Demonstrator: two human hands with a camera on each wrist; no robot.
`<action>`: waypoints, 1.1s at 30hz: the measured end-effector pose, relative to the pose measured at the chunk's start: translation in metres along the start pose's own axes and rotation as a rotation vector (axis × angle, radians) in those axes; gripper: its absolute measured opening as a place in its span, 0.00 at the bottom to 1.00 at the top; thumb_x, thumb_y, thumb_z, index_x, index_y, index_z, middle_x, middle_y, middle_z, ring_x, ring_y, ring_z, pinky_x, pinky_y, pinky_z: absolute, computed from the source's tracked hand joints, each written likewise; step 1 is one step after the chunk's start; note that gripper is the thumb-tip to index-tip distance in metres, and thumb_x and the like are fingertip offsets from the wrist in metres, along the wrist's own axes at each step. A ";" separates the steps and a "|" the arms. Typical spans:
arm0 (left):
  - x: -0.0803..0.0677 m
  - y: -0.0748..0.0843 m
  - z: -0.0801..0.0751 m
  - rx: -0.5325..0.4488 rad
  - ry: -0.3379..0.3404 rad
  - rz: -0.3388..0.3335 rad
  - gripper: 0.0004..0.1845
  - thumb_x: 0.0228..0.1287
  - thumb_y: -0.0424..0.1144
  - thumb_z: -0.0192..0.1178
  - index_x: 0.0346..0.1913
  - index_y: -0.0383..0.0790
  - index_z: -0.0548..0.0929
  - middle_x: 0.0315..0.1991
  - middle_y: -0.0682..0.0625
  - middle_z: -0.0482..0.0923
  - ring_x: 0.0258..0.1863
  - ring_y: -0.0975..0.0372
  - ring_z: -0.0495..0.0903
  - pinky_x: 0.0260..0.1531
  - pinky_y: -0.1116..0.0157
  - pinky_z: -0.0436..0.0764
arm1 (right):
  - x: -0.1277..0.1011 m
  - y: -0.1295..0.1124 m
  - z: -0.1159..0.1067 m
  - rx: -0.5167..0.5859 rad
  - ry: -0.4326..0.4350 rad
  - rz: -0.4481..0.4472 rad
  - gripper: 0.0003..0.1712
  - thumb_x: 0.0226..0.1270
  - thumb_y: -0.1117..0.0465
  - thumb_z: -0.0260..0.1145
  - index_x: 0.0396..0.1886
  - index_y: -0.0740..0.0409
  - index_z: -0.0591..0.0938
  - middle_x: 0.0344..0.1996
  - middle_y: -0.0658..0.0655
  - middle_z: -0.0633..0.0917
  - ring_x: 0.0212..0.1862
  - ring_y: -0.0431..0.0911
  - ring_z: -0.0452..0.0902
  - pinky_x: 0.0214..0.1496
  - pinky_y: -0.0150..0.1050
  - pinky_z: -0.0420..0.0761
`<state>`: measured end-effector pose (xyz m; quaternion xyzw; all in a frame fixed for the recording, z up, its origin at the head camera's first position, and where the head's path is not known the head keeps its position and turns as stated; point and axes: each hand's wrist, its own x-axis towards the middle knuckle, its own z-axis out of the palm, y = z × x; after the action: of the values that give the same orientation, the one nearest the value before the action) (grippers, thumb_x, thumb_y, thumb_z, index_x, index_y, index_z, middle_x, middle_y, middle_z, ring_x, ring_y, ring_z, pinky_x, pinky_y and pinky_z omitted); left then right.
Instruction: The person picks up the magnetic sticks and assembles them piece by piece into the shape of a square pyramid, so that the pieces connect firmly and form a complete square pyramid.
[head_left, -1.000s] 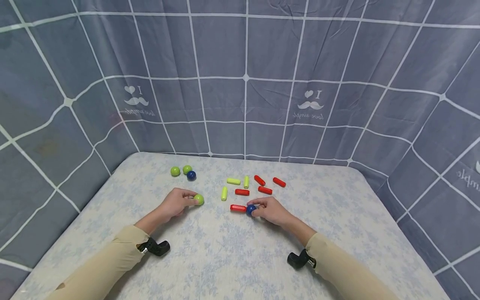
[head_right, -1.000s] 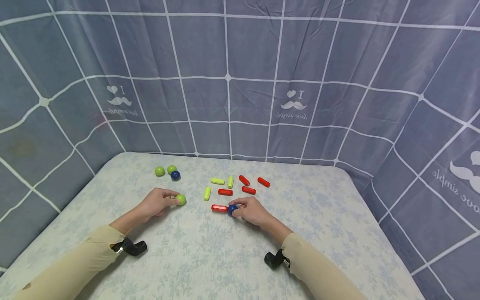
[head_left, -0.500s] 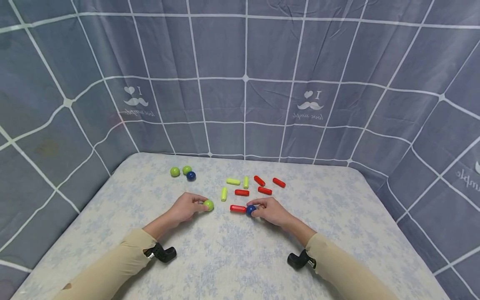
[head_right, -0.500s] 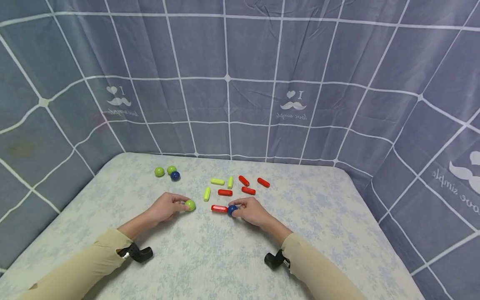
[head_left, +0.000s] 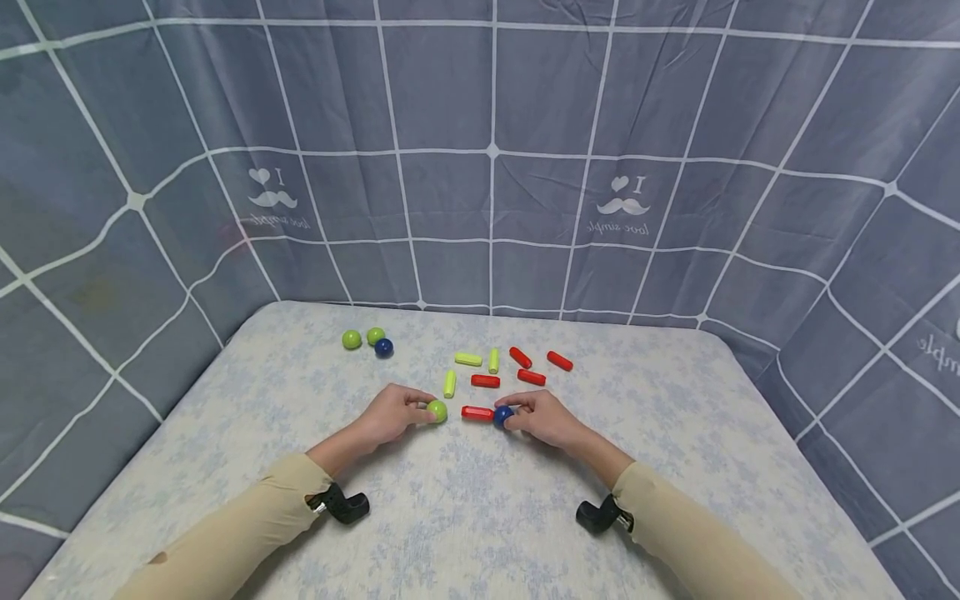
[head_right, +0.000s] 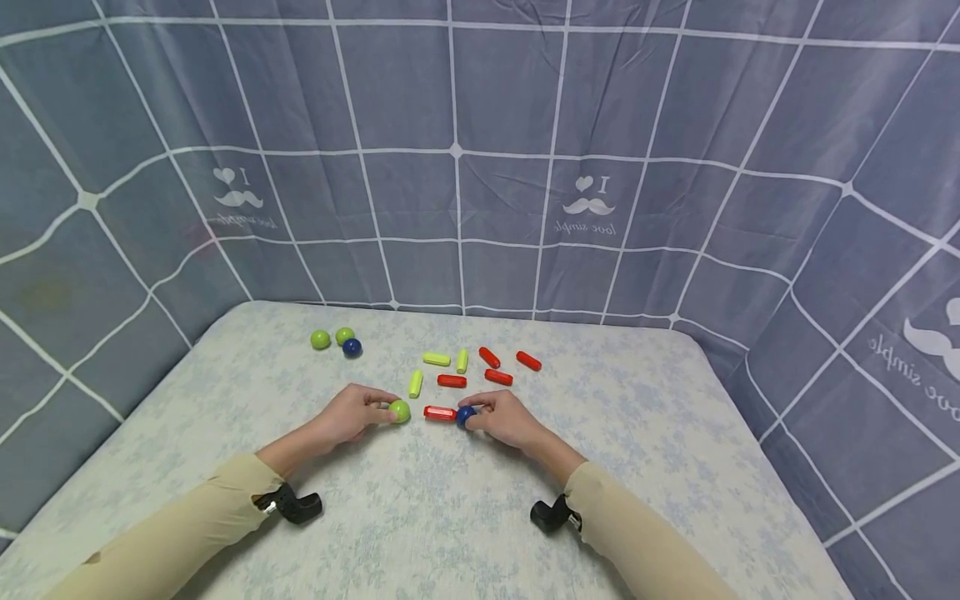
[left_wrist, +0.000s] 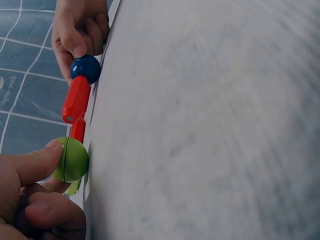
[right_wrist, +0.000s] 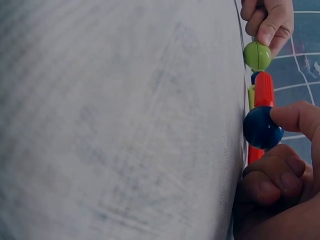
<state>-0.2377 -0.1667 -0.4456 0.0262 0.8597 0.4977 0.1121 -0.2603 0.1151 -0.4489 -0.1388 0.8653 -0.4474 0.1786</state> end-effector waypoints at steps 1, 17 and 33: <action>0.000 0.001 0.001 0.000 -0.003 0.001 0.16 0.52 0.42 0.68 0.46 0.47 0.84 0.13 0.54 0.63 0.06 0.65 0.55 0.07 0.69 0.60 | 0.000 0.000 0.000 -0.002 0.001 -0.001 0.18 0.53 0.57 0.66 0.47 0.43 0.83 0.13 0.48 0.66 0.17 0.42 0.59 0.19 0.33 0.58; 0.005 0.004 0.016 -0.047 -0.056 0.025 0.19 0.53 0.42 0.67 0.50 0.44 0.83 0.12 0.55 0.59 0.06 0.66 0.53 0.07 0.69 0.59 | 0.000 0.001 0.002 0.002 -0.004 0.010 0.19 0.53 0.58 0.66 0.47 0.43 0.83 0.13 0.48 0.66 0.17 0.42 0.59 0.19 0.33 0.58; 0.005 0.006 0.017 -0.057 -0.060 0.021 0.21 0.54 0.43 0.66 0.52 0.45 0.81 0.12 0.55 0.58 0.06 0.65 0.52 0.07 0.69 0.58 | 0.002 0.002 0.000 0.011 -0.010 0.021 0.19 0.53 0.58 0.66 0.47 0.41 0.83 0.13 0.48 0.66 0.17 0.43 0.59 0.19 0.33 0.58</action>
<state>-0.2392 -0.1484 -0.4498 0.0469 0.8412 0.5219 0.1335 -0.2626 0.1151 -0.4508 -0.1306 0.8633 -0.4496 0.1883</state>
